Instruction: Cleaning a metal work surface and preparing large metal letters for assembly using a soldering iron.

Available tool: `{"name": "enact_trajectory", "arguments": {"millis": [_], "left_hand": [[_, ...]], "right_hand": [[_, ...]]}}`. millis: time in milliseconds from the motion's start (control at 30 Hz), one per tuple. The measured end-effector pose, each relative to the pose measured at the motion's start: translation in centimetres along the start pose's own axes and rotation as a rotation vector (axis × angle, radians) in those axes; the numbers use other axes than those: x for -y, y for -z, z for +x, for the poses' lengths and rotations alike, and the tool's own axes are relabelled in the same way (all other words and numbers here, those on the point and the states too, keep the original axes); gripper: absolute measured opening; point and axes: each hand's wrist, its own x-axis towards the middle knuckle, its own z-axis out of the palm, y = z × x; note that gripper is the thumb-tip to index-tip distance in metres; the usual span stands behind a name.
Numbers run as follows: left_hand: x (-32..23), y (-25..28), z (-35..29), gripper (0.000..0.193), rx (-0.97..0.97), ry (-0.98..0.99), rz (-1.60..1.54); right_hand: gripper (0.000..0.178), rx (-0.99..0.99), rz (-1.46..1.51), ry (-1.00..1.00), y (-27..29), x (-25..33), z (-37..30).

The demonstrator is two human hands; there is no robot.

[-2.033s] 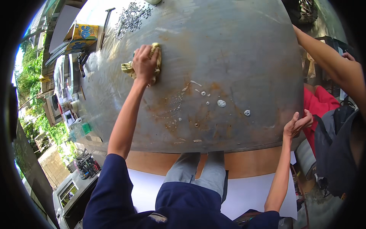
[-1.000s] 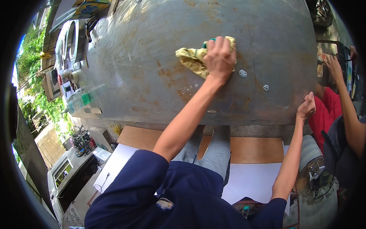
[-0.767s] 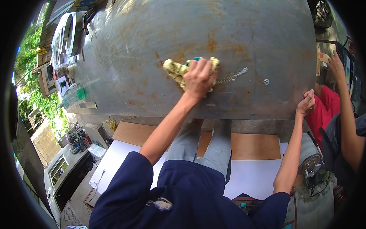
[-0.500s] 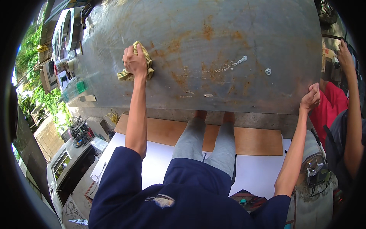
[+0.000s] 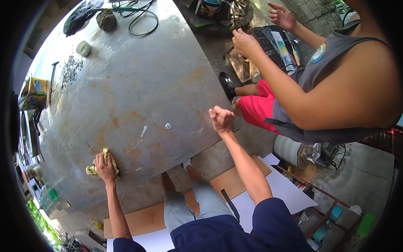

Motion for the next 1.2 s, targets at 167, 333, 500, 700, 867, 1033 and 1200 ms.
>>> {"name": "enact_trajectory", "arguments": {"millis": [167, 333, 500, 700, 867, 1033, 1200], "left_hand": [[-0.5, -0.1, -1.6, 0.018, -0.027, -0.015, -0.052], [0.2, -0.5, -2.4, 0.02, -0.088, -0.034, -0.088], [0.9, -0.7, -2.0, 0.019, -0.05, -0.05, -0.106], [1.2, -0.9, -1.7, 0.02, -0.056, -0.116, -0.036], [1.1, -1.3, -1.8, 0.019, -0.084, -0.079, 0.012], [1.4, -1.6, -2.0, 0.02, -0.095, -0.091, 0.03], [1.9, -1.8, -2.3, 0.023, -0.116, -0.068, 0.068]], "right_hand": [[0.059, -0.01, 0.01, 0.002, 0.3, 0.5, 0.4], [0.059, 0.009, 0.039, -0.035, 0.4, 0.4, 0.4], [0.059, 0.027, 0.037, -0.054, 0.6, 0.3, 0.6], [0.057, 0.023, -0.023, -0.053, 0.6, 0.3, 0.8], [0.055, 0.047, -0.01, -0.08, 0.6, 0.4, 0.9], [0.055, 0.061, -0.053, -0.085, 0.5, 0.5, 1.0], [0.055, 0.062, -0.027, -0.102, 0.4, 0.6, 1.0]]}}
